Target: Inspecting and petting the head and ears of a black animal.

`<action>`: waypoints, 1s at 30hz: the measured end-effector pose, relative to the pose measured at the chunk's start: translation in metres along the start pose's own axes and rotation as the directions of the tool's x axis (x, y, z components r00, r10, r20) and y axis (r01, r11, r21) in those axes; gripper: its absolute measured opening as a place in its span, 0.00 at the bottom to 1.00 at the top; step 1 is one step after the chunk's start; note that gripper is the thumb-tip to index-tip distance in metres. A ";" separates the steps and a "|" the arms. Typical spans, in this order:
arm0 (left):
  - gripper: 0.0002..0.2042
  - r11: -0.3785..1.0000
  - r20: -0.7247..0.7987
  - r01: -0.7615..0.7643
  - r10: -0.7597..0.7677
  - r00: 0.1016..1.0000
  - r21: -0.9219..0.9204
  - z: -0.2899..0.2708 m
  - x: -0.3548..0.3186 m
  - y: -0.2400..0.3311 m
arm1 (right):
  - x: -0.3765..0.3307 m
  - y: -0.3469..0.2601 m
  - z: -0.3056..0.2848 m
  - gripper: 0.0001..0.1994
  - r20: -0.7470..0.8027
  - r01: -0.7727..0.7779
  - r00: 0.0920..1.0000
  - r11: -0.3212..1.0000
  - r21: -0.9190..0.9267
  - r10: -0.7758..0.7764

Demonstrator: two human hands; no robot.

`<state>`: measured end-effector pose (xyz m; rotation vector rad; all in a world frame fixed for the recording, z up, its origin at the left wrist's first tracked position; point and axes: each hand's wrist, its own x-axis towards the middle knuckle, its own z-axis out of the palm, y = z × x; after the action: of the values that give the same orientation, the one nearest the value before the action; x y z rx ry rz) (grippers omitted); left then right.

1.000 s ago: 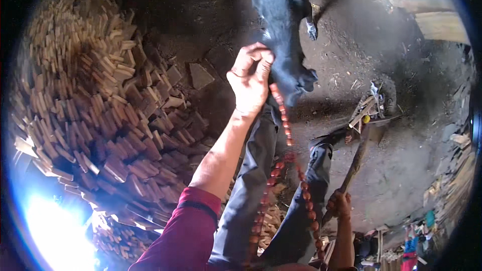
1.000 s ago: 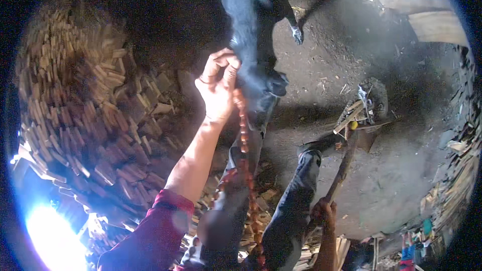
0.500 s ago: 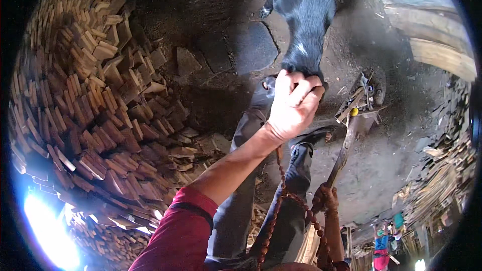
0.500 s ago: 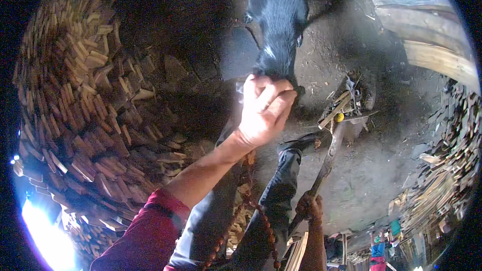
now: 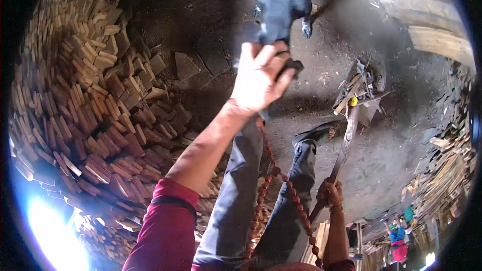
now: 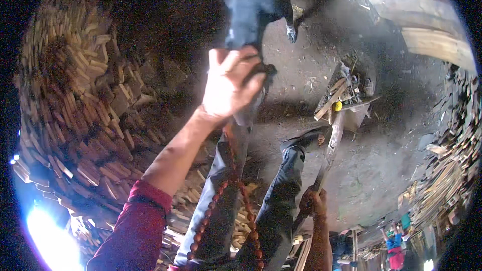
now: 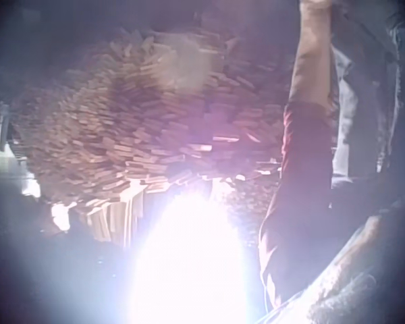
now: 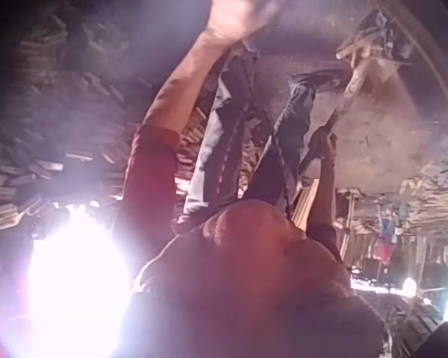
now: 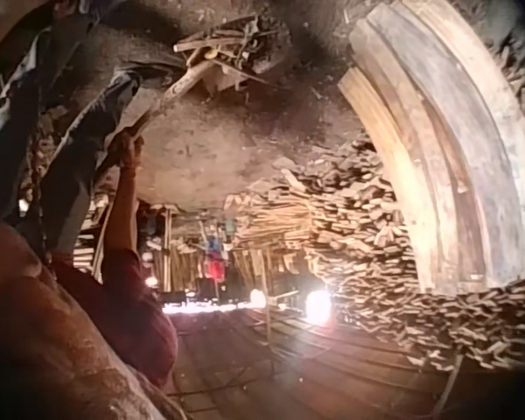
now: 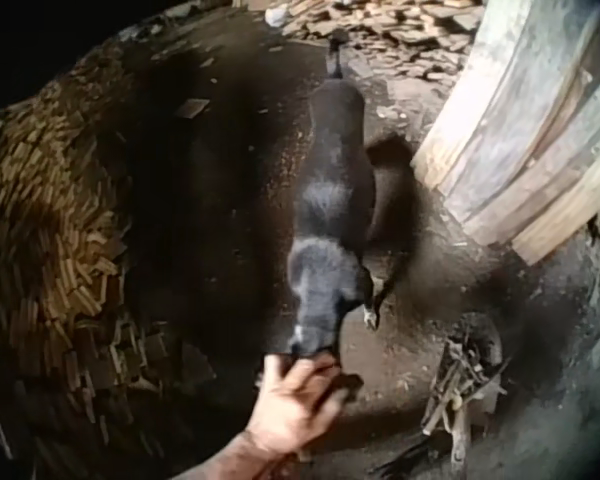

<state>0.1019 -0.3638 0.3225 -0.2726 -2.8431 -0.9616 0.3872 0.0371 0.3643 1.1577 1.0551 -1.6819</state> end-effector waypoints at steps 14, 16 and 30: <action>0.06 0.955 0.150 0.167 -0.133 0.980 -0.245 -0.040 -0.042 -0.027 | 0.008 0.036 -0.017 0.09 -0.060 0.065 0.996 0.997 0.037 -0.063; 0.03 0.958 0.148 0.207 -0.179 0.973 -0.201 -0.038 -0.038 -0.025 | 0.009 0.043 -0.015 0.11 -0.173 0.028 0.985 0.998 0.060 -0.017; 0.18 0.866 0.096 0.483 -0.496 0.863 0.130 -0.023 -0.023 -0.014 | 0.008 0.044 -0.028 0.12 -0.230 -0.024 0.972 0.994 0.108 0.049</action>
<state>0.1229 -0.3917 0.3277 0.4461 -3.1361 -0.8899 0.4335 0.0485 0.3422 1.4618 1.0901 -1.6171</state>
